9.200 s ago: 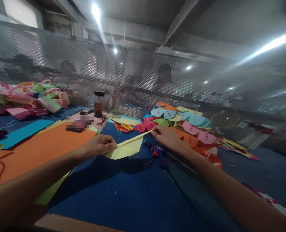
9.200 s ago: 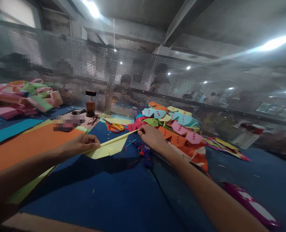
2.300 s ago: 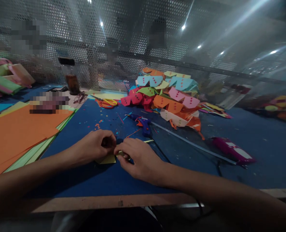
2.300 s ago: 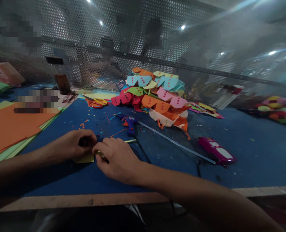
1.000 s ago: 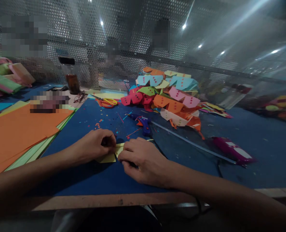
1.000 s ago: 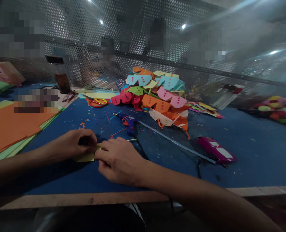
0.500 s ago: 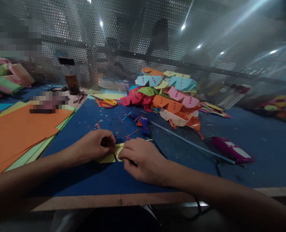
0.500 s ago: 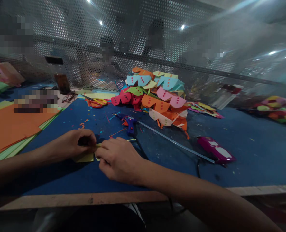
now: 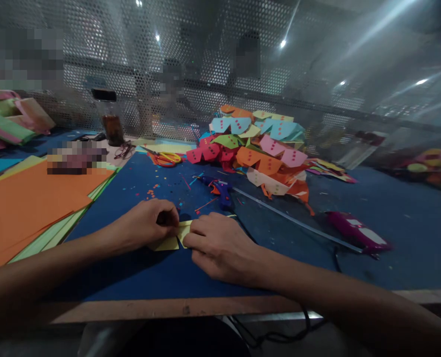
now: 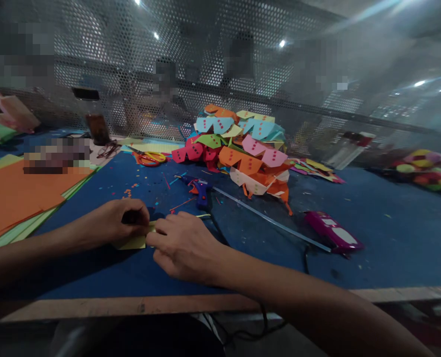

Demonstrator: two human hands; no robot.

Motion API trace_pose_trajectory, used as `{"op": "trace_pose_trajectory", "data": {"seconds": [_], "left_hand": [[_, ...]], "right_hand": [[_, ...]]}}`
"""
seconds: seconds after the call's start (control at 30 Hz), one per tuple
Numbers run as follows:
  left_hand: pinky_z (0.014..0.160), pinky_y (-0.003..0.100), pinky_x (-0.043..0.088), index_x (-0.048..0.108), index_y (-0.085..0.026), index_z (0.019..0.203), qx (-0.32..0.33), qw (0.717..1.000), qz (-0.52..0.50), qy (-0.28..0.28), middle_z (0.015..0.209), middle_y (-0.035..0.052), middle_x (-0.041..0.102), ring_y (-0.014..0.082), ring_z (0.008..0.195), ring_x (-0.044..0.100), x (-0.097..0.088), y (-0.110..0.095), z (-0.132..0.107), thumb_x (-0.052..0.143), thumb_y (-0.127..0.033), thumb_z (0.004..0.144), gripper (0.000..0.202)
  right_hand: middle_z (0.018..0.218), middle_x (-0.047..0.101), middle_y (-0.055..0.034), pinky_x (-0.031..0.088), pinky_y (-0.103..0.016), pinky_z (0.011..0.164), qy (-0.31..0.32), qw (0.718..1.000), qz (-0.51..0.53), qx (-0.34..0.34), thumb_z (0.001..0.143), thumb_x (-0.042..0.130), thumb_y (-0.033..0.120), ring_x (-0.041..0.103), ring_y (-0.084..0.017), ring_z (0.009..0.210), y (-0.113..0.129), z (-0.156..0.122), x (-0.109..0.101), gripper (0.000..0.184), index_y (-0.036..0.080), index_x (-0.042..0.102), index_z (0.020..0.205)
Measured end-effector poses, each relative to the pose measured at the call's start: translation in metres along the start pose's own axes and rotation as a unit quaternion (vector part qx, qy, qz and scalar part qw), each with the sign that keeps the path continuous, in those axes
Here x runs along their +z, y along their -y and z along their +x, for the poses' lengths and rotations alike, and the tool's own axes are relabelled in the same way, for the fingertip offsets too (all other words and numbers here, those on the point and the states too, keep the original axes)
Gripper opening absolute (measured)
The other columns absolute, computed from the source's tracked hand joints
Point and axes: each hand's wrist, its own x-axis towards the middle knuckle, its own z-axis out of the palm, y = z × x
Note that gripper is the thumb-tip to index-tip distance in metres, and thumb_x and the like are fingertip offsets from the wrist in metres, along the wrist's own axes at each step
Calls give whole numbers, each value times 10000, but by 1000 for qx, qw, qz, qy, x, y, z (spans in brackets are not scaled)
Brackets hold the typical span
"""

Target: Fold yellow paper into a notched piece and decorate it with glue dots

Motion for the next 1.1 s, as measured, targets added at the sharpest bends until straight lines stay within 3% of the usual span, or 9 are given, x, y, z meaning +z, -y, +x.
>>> {"op": "trace_pose_trajectory", "data": {"seconds": [0.27, 0.5, 0.87, 1.1], "left_hand": [[611, 250, 422, 677, -202, 798, 0, 1000, -5, -3, 754, -6, 690, 173, 706, 617, 0, 1, 0, 593, -255, 738, 115], [627, 254, 424, 673, -200, 804, -6, 1000, -4, 3, 767, 2, 694, 175, 714, 616, -1, -1, 0, 590, -277, 749, 126], [597, 249, 417, 664, -198, 795, -9, 1000, -7, 5, 741, -5, 674, 167, 685, 603, -1, -3, -1, 577, -256, 736, 121], [621, 247, 425, 674, -194, 793, -3, 1000, -7, -1, 763, -2, 696, 169, 714, 617, -2, -4, -2, 583, -267, 741, 128]], "right_hand": [[820, 631, -30, 344, -319, 677, 3, 1000, 6, -6, 861, 521, 155, 525, -177, 754, 0, -1, -1, 110, 199, 599, 797], [809, 649, -33, 359, -306, 684, -63, 997, 39, 27, 812, 497, 106, 537, -176, 739, 0, -4, 7, 214, 178, 664, 924], [753, 617, -20, 351, -309, 668, -47, 999, 19, 6, 825, 510, 135, 528, -170, 717, 0, -4, 5, 135, 188, 618, 763], [875, 654, -58, 355, -325, 697, -47, 998, 30, 42, 823, 496, 107, 536, -202, 778, 3, -2, 7, 281, 164, 682, 1027]]}}
